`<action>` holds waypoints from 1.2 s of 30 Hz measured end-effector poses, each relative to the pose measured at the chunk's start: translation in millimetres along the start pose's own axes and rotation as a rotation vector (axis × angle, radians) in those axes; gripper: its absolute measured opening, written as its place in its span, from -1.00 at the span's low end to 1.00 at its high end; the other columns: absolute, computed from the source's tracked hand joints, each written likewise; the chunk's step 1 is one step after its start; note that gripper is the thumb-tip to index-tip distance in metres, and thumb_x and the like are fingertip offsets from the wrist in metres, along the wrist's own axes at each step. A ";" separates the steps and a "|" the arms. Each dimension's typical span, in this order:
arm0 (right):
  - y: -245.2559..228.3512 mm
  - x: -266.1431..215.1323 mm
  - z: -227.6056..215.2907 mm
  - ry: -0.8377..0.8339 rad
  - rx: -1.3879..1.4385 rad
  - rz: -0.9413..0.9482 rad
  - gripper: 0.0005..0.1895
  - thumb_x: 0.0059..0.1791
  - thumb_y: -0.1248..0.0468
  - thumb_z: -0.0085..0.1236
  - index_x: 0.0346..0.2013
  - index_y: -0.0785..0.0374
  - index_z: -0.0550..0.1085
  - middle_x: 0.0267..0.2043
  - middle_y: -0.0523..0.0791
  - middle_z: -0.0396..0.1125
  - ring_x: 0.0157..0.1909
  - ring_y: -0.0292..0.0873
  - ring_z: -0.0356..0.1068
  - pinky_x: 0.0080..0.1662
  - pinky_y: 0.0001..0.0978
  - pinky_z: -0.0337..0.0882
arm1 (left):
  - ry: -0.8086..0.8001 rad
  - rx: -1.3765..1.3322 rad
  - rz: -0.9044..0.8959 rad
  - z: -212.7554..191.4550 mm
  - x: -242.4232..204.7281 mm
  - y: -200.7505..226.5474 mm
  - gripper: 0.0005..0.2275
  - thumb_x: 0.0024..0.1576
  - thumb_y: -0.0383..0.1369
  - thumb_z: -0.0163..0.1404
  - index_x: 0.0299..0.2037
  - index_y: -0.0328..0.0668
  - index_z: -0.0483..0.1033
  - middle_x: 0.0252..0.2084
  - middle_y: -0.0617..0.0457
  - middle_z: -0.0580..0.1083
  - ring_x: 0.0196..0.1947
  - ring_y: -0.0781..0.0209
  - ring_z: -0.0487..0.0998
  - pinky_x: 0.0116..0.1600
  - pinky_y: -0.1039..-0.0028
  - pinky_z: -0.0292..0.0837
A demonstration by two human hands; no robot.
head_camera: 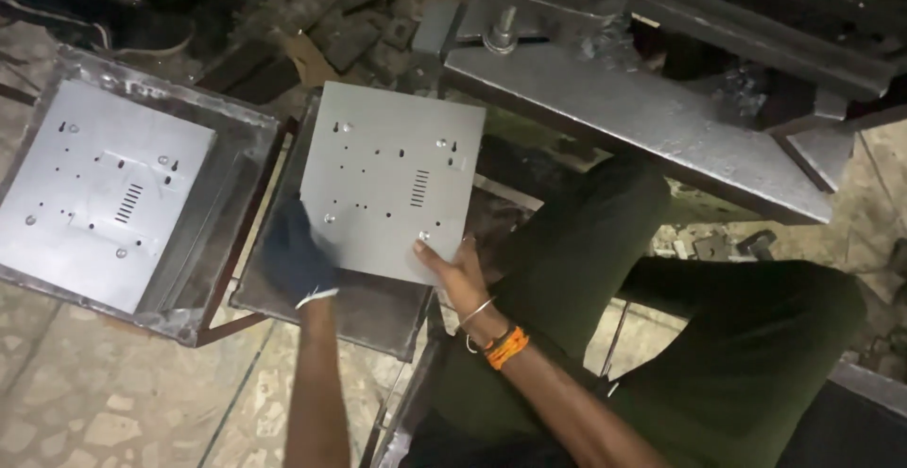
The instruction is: The person repeatedly picks up rectangular metal sheets with pre-drilled holes and ventilation slots from a stack on a table. They place the sheets onto a metal press machine, then remove them and stack them onto a separate metal rack to the right.
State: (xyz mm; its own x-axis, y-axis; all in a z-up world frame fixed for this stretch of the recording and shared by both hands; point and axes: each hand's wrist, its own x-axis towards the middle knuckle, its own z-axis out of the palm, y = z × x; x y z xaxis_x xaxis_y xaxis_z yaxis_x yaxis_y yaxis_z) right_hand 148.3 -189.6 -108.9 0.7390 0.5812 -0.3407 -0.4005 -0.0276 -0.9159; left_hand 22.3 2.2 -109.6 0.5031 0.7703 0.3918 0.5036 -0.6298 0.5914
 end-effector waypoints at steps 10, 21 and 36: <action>-9.7 21.6 -1.0 -0.173 -0.078 0.013 -0.22 -0.11 0.12 0.34 0.24 0.38 0.18 0.21 0.04 0.30 0.23 -0.07 0.34 0.25 -0.22 0.38 | 0.177 -0.228 -0.724 -14.3 45.4 51.8 -0.57 0.26 0.00 -0.02 -0.07 -0.25 0.63 -0.24 -0.10 0.62 -0.25 -0.01 0.65 -0.14 0.21 0.44; 16.5 31.2 -13.9 -0.209 -0.517 -0.202 -0.21 -0.11 -0.01 0.38 0.21 0.44 0.31 0.19 0.11 0.30 0.24 0.07 0.30 0.33 -0.15 0.19 | -0.104 -0.206 -0.538 -18.6 43.5 5.3 -0.53 0.18 0.02 0.03 -0.02 -0.29 0.62 -0.14 -0.33 0.57 -0.07 -0.21 0.60 0.02 0.16 0.40; -64.1 -49.7 108.3 -0.494 -0.635 -0.483 -0.80 0.00 0.30 0.17 -0.10 0.28 0.52 -0.13 -0.02 0.53 -0.13 -0.07 0.56 -0.09 -0.31 0.51 | 0.397 0.156 -0.325 -119.6 24.2 -27.2 -0.69 0.34 -0.16 -0.03 -0.29 -0.22 0.60 -0.31 -0.16 0.56 -0.30 -0.20 0.58 -0.14 0.11 0.46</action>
State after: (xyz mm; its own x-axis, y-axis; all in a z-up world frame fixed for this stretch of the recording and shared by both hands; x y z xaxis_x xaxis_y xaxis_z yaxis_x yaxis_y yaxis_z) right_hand 78.6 -128.7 -10.2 0.3757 0.9211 0.1017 0.3682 -0.0477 -0.9285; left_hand -63.2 50.0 -31.9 0.0148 0.8874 0.4607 0.7025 -0.3371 0.6268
